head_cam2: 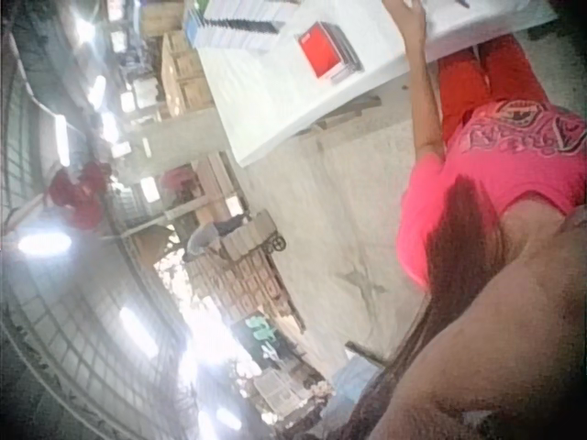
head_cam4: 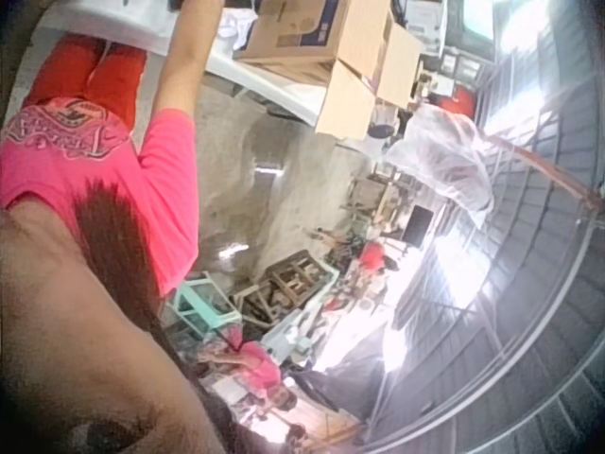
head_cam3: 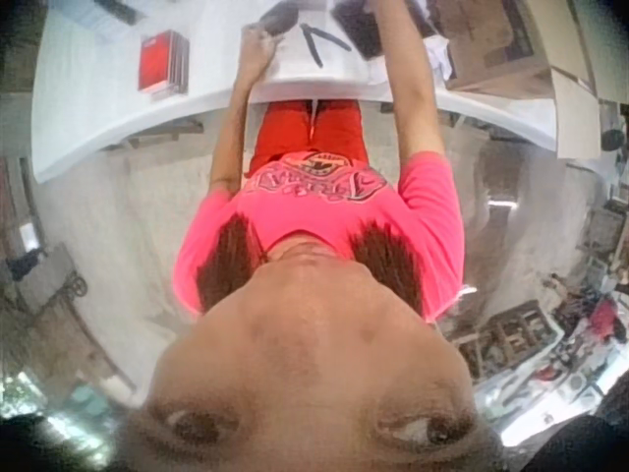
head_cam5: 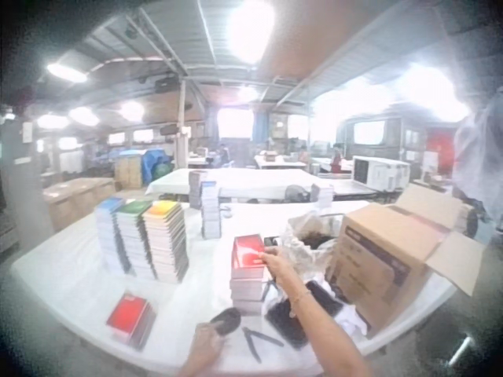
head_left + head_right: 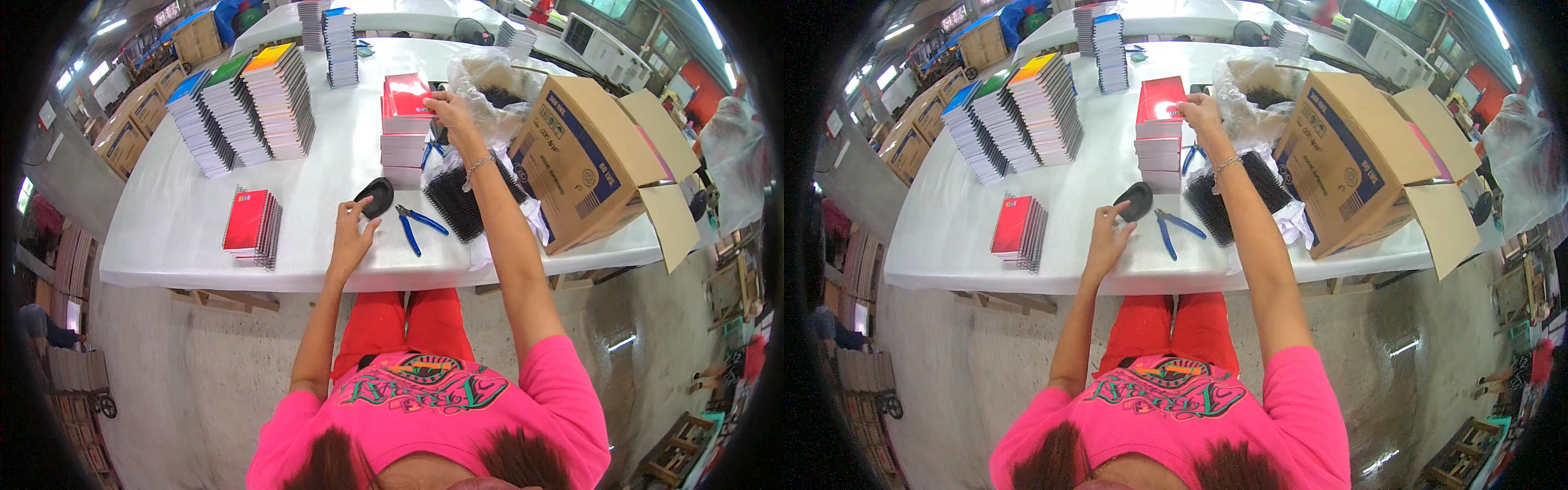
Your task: The person attaches black plastic spiral coils to red notebooks using pliers. They pick up a notebook and a coil, insert the coil into the punched holes, and use pliers to secure the ends. The finished notebooks are stacked on the table.
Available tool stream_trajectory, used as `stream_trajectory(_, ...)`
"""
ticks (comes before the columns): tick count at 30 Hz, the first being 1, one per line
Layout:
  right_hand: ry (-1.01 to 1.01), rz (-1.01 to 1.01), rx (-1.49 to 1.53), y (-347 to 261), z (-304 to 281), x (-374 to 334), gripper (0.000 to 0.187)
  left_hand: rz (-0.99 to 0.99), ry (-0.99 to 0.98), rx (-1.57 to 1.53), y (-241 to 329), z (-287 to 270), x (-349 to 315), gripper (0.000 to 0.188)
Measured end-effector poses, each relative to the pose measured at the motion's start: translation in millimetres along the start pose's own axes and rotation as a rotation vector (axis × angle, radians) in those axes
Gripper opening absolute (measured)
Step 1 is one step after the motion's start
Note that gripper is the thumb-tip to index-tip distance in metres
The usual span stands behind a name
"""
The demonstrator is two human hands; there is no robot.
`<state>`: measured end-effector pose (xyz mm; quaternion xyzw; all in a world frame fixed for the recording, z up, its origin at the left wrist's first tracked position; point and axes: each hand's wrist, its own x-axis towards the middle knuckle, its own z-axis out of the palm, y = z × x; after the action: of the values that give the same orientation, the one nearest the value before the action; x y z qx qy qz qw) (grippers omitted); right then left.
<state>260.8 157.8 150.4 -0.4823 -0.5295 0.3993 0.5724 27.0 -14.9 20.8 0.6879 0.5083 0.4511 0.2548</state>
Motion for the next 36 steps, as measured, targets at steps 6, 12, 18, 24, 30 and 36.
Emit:
stream_trajectory(6, 0.199, -0.292, 0.309, -24.9, 22.7, -61.1, 0.028, 0.012, 0.142, 0.018, 36.2, -28.2, -3.1, 0.044)
stream_trajectory(12, 0.01, -0.182, 0.464, -9.0, 49.7, -171.1, 0.022, 0.143, 0.321, -0.147, 90.9, -48.9, -8.3, 0.044)
stream_trajectory(18, -0.085, -0.005, 0.54, 33.1, 71.6, -228.1, 0.022, 0.042, 0.21, -0.297, 78.7, -39.2, -18.9, 0.038)
stream_trajectory(24, -0.021, 0.083, 0.568, 52.1, 76.0, -245.8, 0.023, -0.053, 0.191, -0.449, 73.5, -24.6, -30.3, 0.025)
stream_trajectory(30, -0.113, 0.087, 0.267, 59.5, 57.8, -249.7, 0.022, -0.069, 0.113, -0.306, 62.9, -36.6, -33.9, 0.023)
stream_trajectory(36, 0.378, -0.346, -0.399, 42.9, -28.4, -201.9, 0.017, 0.098, -0.008, 0.445, 65.0, -81.1, -33.2, 0.019)
